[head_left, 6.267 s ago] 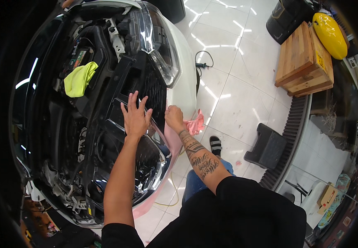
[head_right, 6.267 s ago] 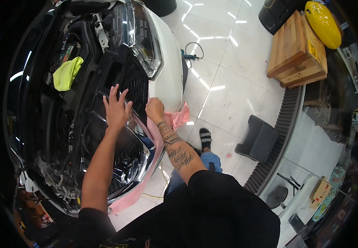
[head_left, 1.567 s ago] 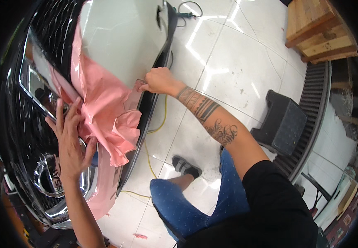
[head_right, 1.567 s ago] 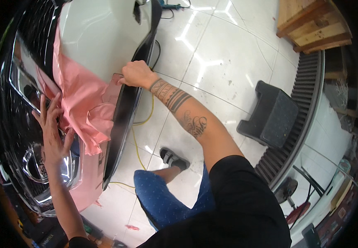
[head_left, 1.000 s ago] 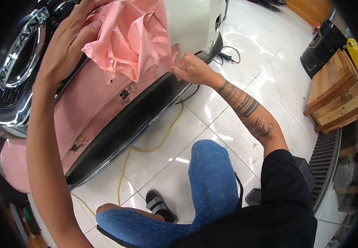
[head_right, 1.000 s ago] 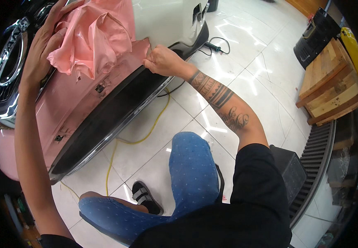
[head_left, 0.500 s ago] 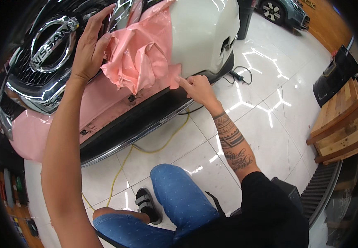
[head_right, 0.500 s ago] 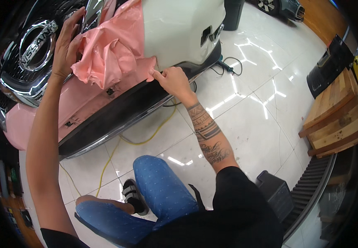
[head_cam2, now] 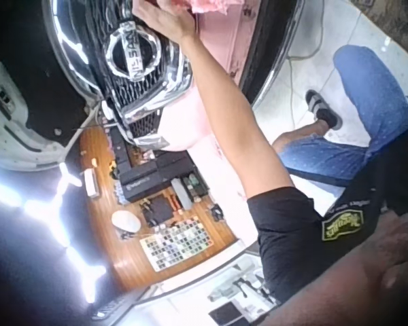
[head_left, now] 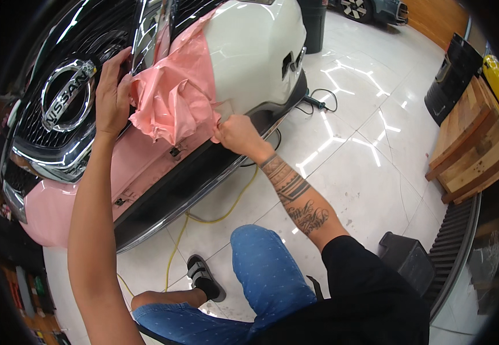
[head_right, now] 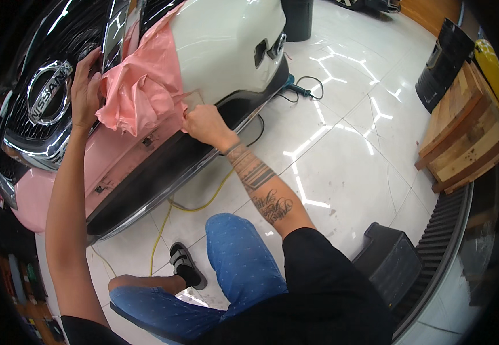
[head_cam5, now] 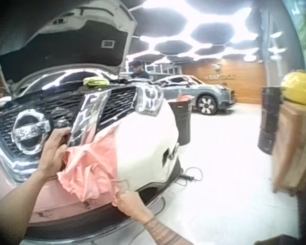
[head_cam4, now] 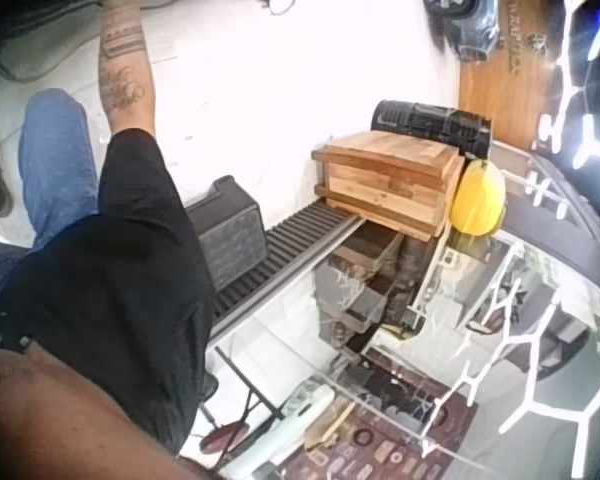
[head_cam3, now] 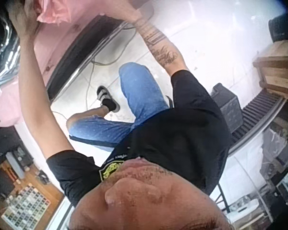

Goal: The person applies a pink vinyl wrap to the front bumper of a white car. They use a pink cloth to smooth the material and a plastic squeegee to press it into the contours of the bumper and grille area.

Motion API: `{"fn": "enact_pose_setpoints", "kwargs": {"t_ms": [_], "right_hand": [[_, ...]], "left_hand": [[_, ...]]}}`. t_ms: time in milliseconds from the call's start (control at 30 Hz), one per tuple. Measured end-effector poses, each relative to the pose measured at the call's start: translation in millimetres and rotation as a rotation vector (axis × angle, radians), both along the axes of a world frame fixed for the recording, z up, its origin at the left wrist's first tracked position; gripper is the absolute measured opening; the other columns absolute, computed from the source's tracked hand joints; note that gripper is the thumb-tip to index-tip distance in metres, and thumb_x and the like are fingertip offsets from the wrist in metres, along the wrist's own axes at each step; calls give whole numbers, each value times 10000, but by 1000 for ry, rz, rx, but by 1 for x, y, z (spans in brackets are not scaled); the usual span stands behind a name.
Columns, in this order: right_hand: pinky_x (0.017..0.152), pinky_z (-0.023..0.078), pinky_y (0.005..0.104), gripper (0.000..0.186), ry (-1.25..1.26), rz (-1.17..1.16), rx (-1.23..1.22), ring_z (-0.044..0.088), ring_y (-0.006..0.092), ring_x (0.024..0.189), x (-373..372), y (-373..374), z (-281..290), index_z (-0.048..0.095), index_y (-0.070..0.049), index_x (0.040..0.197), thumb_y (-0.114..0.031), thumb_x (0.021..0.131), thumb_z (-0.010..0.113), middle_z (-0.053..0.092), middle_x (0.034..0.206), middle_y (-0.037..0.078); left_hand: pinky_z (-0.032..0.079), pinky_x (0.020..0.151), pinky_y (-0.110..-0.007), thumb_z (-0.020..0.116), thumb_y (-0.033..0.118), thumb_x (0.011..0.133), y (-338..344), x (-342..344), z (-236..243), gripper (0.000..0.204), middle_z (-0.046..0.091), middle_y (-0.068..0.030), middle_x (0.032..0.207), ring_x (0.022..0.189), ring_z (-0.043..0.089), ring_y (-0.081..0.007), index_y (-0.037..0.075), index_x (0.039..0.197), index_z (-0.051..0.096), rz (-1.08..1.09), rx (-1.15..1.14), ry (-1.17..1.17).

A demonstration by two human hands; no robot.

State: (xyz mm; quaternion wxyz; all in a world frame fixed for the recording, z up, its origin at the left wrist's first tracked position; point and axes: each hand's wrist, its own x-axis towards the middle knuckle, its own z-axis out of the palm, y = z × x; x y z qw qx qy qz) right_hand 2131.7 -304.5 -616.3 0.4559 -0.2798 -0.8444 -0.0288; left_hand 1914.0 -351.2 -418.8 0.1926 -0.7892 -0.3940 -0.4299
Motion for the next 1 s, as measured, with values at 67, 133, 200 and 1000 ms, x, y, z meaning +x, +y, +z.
{"fn": "enact_pose_setpoints", "kwargs": {"t_ms": [67, 133, 200, 1000], "right_hand": [[488, 453, 423, 356, 24, -39, 20, 551, 350, 492, -4, -11, -3, 571, -37, 524, -204, 838, 554, 517, 498, 165], [476, 446, 418, 358, 47, -71, -2, 547, 347, 484, -10, -20, -5, 568, -40, 521, -207, 837, 558, 508, 489, 163], [464, 435, 419, 370, 83, -46, -39, 540, 344, 475, -12, -28, -6, 554, -38, 510, -214, 835, 564, 506, 490, 164], [419, 362, 418, 398, 341, 197, -237, 480, 352, 408, -54, -128, 2, 470, -9, 450, -129, 808, 596, 453, 454, 181]], "left_hand": [[395, 954, -323, 444, 52, 824, 0, 1, 1, 441, 526, -132, 1173, 1076, 541, -246, 57, 1263, 494, 6, -8, 2], [364, 992, -333, 434, 87, 817, 2, 2, 0, 456, 520, -154, 1210, 1132, 512, -259, 24, 1266, 491, 0, -35, -17], [396, 954, -326, 441, 37, 823, 2, 1, 1, 447, 529, -130, 1175, 1074, 541, -249, 53, 1268, 489, -24, 12, 14], [419, 901, -373, 457, 71, 817, 4, -10, -1, 375, 538, -173, 1102, 1017, 538, -350, 49, 1189, 505, 10, 94, 57]]}}
